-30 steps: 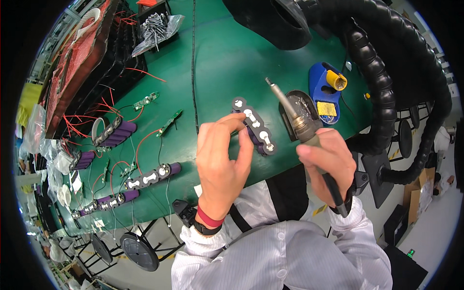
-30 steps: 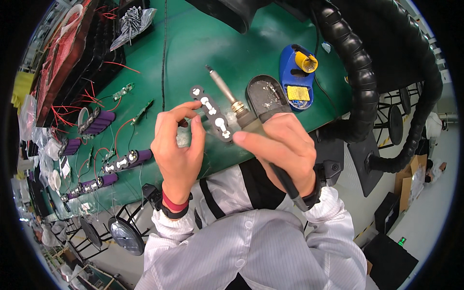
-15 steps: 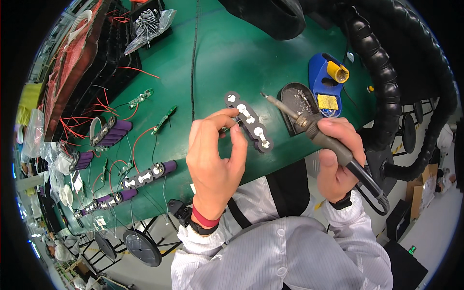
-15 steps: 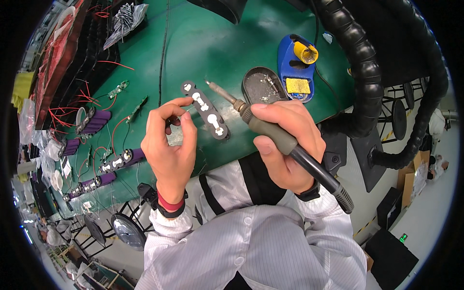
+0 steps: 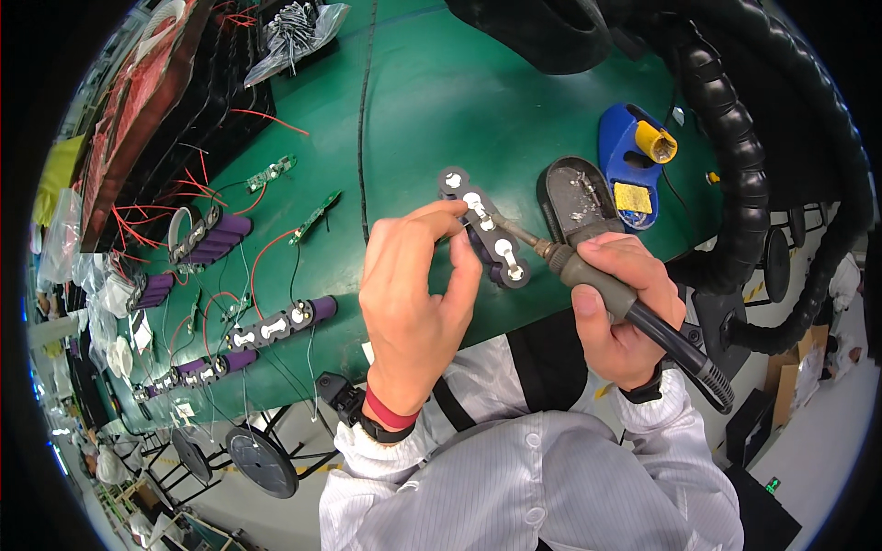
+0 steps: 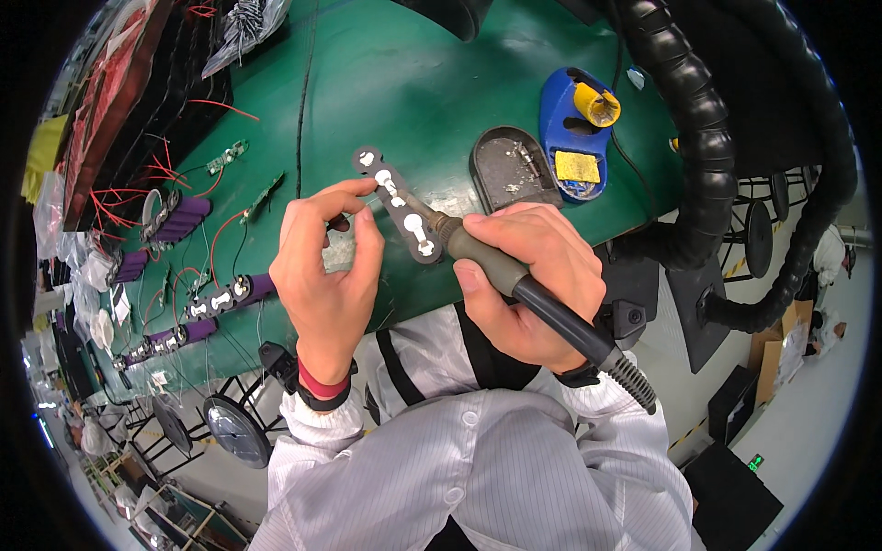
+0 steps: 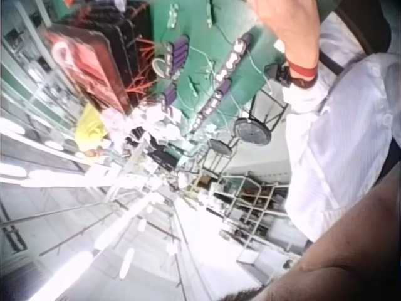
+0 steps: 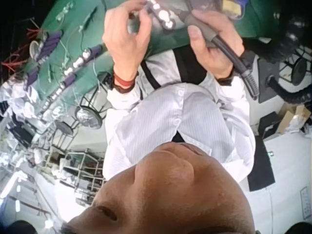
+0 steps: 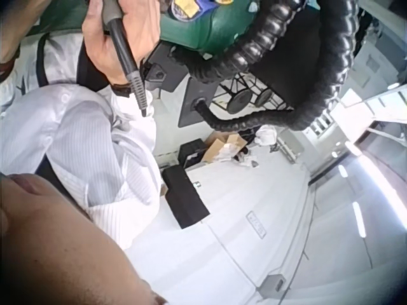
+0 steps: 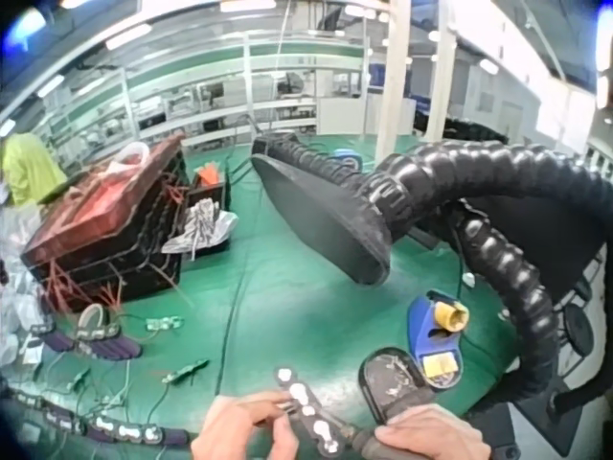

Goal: Soldering connections on lithium-ion battery packs at a factory workbench.

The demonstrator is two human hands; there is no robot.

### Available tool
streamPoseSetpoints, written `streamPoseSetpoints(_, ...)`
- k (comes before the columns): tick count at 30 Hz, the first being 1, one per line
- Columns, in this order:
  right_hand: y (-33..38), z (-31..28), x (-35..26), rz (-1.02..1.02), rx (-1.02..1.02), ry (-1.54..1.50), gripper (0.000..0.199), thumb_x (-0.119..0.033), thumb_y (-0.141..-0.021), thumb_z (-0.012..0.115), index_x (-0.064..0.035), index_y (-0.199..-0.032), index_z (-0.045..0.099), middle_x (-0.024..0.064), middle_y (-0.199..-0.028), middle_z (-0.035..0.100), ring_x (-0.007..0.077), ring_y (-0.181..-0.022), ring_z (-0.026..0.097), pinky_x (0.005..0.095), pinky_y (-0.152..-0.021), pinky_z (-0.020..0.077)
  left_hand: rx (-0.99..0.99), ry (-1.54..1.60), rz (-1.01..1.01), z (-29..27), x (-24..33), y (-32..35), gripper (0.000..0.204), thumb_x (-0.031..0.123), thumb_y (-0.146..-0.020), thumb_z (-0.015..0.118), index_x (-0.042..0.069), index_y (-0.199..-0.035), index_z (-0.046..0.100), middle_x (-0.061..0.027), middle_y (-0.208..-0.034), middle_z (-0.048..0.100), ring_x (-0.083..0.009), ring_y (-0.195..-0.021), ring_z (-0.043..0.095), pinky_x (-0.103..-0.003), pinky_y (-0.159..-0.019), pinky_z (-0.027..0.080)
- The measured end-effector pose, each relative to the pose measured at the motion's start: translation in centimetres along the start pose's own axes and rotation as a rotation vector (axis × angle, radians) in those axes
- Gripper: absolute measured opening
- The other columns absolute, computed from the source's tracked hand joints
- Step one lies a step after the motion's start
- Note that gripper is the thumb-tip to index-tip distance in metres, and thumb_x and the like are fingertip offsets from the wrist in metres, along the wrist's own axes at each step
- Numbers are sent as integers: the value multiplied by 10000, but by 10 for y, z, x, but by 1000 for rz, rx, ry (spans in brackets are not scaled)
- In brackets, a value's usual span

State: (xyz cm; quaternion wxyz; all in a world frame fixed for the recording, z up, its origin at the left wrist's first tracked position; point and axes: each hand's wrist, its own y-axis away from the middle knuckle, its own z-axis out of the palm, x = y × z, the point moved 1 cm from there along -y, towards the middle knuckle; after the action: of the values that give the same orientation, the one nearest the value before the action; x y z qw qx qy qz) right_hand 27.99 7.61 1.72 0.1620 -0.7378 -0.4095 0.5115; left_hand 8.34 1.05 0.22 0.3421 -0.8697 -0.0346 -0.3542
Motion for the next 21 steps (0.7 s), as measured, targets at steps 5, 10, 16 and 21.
streamPoseSetpoints(5,2,0,-1,15,-2,14,311,-31,-814,817,39,-1084,681,179,-937,761,322,-811,739,404,-798,589,-6,11,-7,0,0,1,216,-96,-808,720,-12,-994,650,-139,-1062,756,-295,-881,663,-383,-780,537)
streamPoseSetpoints(10,1,-1,-3,19,-7,30,302,-34,-812,821,40,-1069,680,180,-926,762,327,-807,743,409,-807,595,-14,18,-4,0,-1,1,215,-93,-809,719,-13,-997,653,-140,-1059,754,-298,-881,659,-387,-782,533)
streamPoseSetpoints(16,0,0,-5,22,-5,43,288,-42,-817,825,37,-1053,679,180,-927,763,335,-816,748,414,-819,600,-15,29,-16,0,-1,1,208,-93,-809,719,-11,-989,657,-137,-1058,750,-301,-886,656,-392,-786,529)
streamPoseSetpoints(21,1,0,-5,24,9,65,289,-50,-820,832,37,-1049,680,181,-932,765,338,-827,752,416,-820,602,-13,20,-11,1,0,0,213,-93,-802,727,-10,-985,659,-133,-1057,746,-303,-891,655,-394,-786,527)
